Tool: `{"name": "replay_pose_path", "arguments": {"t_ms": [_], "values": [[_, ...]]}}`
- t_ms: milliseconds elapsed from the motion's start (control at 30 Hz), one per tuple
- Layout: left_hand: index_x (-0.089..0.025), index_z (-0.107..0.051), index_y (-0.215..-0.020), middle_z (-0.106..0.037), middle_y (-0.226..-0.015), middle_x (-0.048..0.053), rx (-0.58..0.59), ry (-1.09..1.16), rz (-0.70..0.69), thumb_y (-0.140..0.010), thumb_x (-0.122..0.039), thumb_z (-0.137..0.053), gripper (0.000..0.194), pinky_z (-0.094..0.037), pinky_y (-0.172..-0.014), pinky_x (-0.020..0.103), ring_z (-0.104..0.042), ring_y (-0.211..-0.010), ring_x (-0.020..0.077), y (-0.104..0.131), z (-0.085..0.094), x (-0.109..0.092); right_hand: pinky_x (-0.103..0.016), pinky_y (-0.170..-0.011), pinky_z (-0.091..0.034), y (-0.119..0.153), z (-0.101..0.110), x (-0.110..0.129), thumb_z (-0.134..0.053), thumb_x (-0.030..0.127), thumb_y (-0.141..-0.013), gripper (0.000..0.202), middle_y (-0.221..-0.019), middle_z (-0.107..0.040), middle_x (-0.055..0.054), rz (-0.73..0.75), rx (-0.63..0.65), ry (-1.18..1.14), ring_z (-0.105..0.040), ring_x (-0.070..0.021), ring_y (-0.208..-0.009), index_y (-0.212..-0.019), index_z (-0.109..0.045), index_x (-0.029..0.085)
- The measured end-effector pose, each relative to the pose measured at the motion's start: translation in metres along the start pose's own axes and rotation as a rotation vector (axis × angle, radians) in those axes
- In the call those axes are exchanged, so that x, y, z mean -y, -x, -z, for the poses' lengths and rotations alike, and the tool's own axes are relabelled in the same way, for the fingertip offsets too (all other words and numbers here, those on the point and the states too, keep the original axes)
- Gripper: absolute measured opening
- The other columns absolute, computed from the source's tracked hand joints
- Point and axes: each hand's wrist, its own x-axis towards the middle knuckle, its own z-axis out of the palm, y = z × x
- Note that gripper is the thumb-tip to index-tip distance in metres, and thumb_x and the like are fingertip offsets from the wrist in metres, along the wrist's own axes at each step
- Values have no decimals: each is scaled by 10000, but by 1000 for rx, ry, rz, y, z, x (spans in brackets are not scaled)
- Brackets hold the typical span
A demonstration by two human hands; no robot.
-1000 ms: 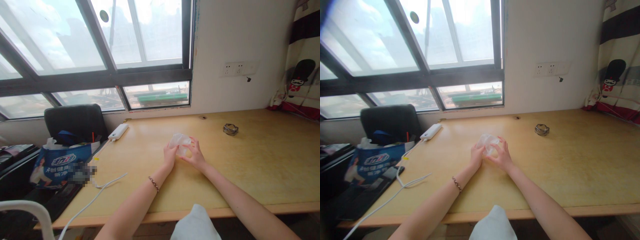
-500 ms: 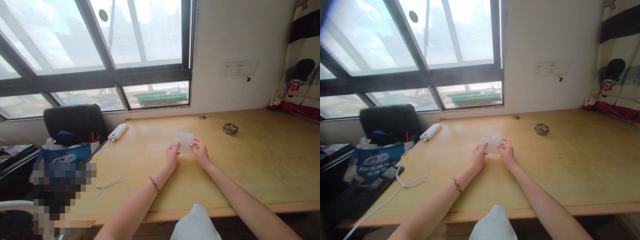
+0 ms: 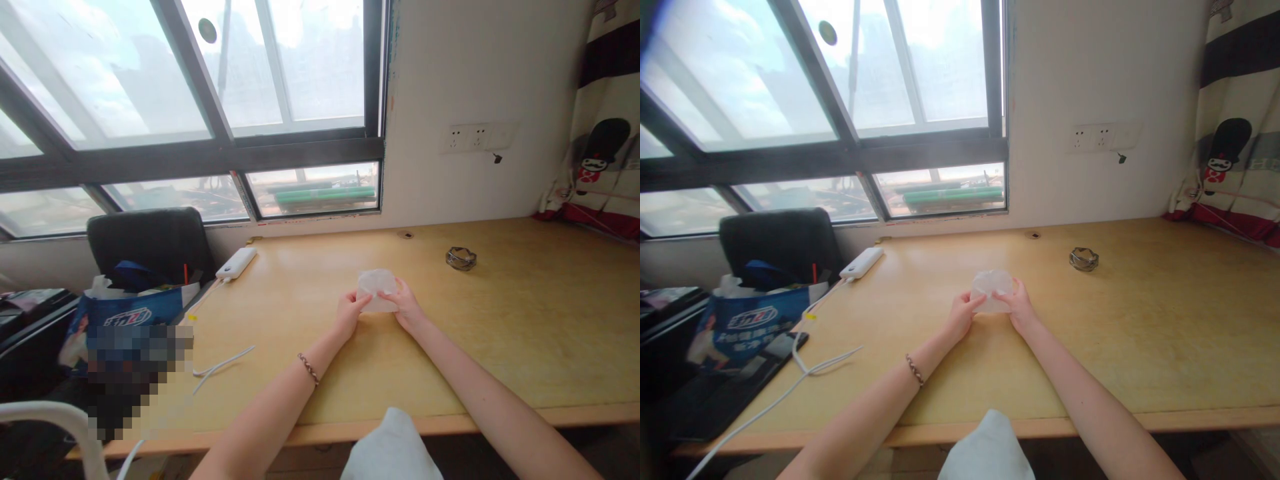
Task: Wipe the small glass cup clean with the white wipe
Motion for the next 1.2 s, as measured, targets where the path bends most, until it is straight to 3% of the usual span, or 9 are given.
{"name": "replay_pose_path", "arguments": {"t_ms": [100, 233, 333, 533, 700, 833, 933, 1067, 1200], "values": [[-106, -652, -749, -637, -679, 36, 8, -45, 4, -567, -269, -669, 245, -415, -608, 250, -561, -622, 154, -1, 2, 0, -321, -657, -508, -6, 3, -2, -762, 220, -447, 767, -906, -605, -37, -2, -83, -12, -602, -210, -778, -1107, -371, 223], [-97, -642, -673, -620, -616, 22, -35, -42, 23, -533, -217, -659, 185, -387, -555, 226, -535, -557, 129, -3, 4, 2, -256, -613, -503, -12, 7, -2, -755, 219, -449, 634, -843, -585, -19, 44, -214, -48, -596, -169, -720, -1006, -453, 205], [-88, -640, -670, -623, -627, 34, -46, 18, 53, -516, -204, -660, 194, -384, -541, 217, -529, -548, 121, -3, 2, 0, -238, -592, -498, -13, 9, 0, -742, 212, -465, 572, -847, -581, -19, 73, -226, -72, -587, -151, -697, -972, -477, 206], [-95, -632, -838, -643, -784, 80, 30, 205, 131, -585, -284, -658, 317, -430, -637, 256, -572, -675, 157, -3, 1, -8, -276, -636, -487, -9, 7, 4, -680, 232, -542, 543, -927, -582, -43, 166, -148, 41, -583, -173, -757, -1039, -463, 206], [-71, -637, -805, -651, -753, 93, -51, 91, 66, -613, -358, -642, 345, -423, -614, 262, -573, -631, 164, -8, 8, -6, -295, -648, -465, -5, 8, 7, -582, 234, -612, 490, -996, -570, -63, 277, -68, 244, -571, -180, -773, -1085, -461, 197], [-89, -643, -802, -648, -715, 55, -25, -61, 7, -597, -320, -647, 309, -395, -579, 227, -551, -601, 138, -7, 9, -8, -323, -678, -450, -1, 8, 16, -531, 295, -676, 343, -1023, -570, -79, 428, -41, 519, -558, -185, -773, -1001, -535, 186], [-94, -642, -798, -635, -687, 41, 64, -129, 40, -590, -286, -645, 283, -374, -558, 212, -535, -584, 123, -4, 7, -12, -320, -710, -435, 2, 6, 24, -549, 335, -693, 234, -911, -608, -69, 534, 37, 724, -555, -182, -767, -857, -601, 177], [-86, -641, -785, -613, -651, 37, 183, -209, 107, -589, -330, -645, 313, -345, -524, 206, -509, -557, 112, -1, 5, -17, -277, -633, -439, 6, 2, 24, -600, 349, -665, 189, -723, -628, -34, 501, 214, 837, -558, -155, -655, -744, -627, 179], [-77, -630, -681, -561, -561, 13, 215, -312, 123, -589, -380, -643, 317, -300, -477, 195, -452, -499, 85, 0, 4, -19, -260, -594, -431, 7, 2, 19, -575, 339, -683, 166, -685, -634, -24, 487, 238, 855, -557, -147, -621, -695, -637, 185]]}}
